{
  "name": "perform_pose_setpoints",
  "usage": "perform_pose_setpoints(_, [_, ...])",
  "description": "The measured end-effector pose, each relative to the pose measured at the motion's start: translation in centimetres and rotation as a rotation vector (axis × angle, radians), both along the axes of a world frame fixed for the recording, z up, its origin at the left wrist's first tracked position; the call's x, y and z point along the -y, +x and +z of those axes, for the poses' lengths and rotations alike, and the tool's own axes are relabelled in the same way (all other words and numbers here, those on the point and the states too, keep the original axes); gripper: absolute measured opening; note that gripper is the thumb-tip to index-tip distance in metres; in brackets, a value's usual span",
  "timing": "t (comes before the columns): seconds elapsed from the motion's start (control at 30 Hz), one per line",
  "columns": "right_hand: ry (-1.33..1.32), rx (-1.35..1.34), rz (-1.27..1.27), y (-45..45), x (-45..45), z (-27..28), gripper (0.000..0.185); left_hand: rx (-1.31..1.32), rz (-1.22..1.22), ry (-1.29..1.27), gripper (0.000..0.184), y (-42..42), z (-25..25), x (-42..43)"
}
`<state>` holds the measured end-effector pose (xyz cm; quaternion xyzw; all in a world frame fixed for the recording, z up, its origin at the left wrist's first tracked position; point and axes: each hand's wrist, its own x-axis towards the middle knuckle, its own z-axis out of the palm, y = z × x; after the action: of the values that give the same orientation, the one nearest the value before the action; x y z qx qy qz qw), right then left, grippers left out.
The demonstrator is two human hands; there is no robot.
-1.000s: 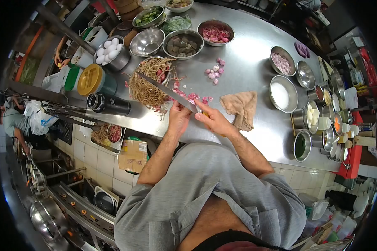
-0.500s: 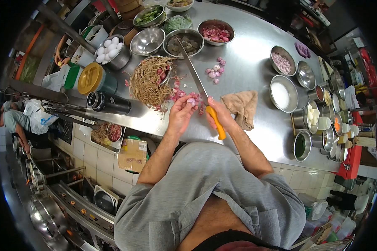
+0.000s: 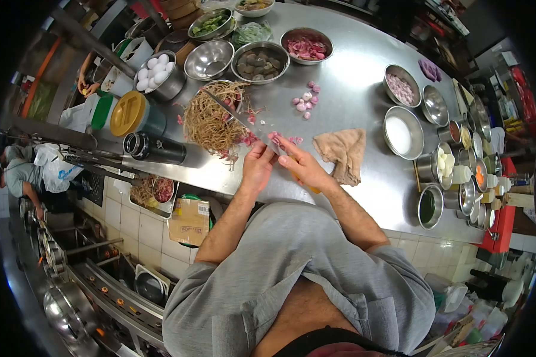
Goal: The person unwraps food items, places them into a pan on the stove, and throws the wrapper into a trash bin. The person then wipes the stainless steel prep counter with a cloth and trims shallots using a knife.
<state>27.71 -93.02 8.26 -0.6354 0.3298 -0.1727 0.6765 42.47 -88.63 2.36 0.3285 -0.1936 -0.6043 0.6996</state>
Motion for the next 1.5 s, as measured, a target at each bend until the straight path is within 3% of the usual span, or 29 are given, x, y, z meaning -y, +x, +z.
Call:
perform_pose_setpoints(0.2, [-0.076, -0.008, 0.002, 0.2, -0.4, -0.6, 0.061, 0.049, 0.090, 0.105, 0.014, -0.3, 1.2, -0.4])
perform_pose_setpoints(0.4, [-0.046, -0.076, 0.020, 0.8, -0.4, -0.4, 0.062, -0.039, 0.075, 0.084, 0.022, -0.1, -1.7, -0.5])
perform_pose_setpoints(0.47, [-0.013, -0.034, -0.013, 1.0, -0.5, -1.4, 0.059, -0.066, 0.070, 0.066, 0.016, -0.2, -1.4, -1.0])
perform_pose_setpoints(0.77, [-0.097, 0.014, 0.094, 0.8, -0.1, -2.6, 0.051, 0.103, 0.254, 0.031, 0.017, -1.6, -0.6, -2.5])
perform_pose_setpoints(0.97, [0.224, 0.059, 0.034, 0.5, -0.2, -2.3, 0.050, 0.278, 0.256, -0.026, 0.019, -1.7, -0.4, -3.3])
perform_pose_setpoints(1.03, [-0.112, -0.024, 0.118, 0.5, -0.4, -2.0, 0.050, 0.369, 0.257, 0.015, 0.020, -1.7, 0.4, -3.6])
perform_pose_setpoints(1.13, [-0.137, 0.003, 0.147, 0.5, -0.3, -2.3, 0.050, 0.568, 0.191, 0.129, 0.022, -1.2, 1.5, -4.2])
perform_pose_setpoints(1.23, [-0.174, 0.046, -0.014, 1.1, 0.4, -2.2, 0.051, 0.441, 0.239, 0.033, 0.025, -2.1, 1.6, -4.5])
perform_pose_setpoints(1.3, [0.063, 0.015, -0.010, 0.6, 1.3, -1.6, 0.052, 0.364, 0.288, 0.032, 0.028, -2.0, 1.3, -4.6])
perform_pose_setpoints(1.33, [0.060, 0.012, -0.053, 0.1, 1.9, -1.7, 0.052, 0.336, 0.314, 0.033, 0.029, -1.7, 1.2, -4.6])
perform_pose_setpoints(1.4, [0.102, -0.118, 0.079, -0.6, 2.7, -1.9, 0.052, 0.209, 0.283, -0.003, 0.030, -0.9, 1.4, -4.8])
perform_pose_setpoints(1.5, [0.158, -0.170, 0.058, -1.2, 2.3, -2.0, 0.052, -0.009, 0.271, -0.040, 0.031, -0.1, 1.1, -4.9])
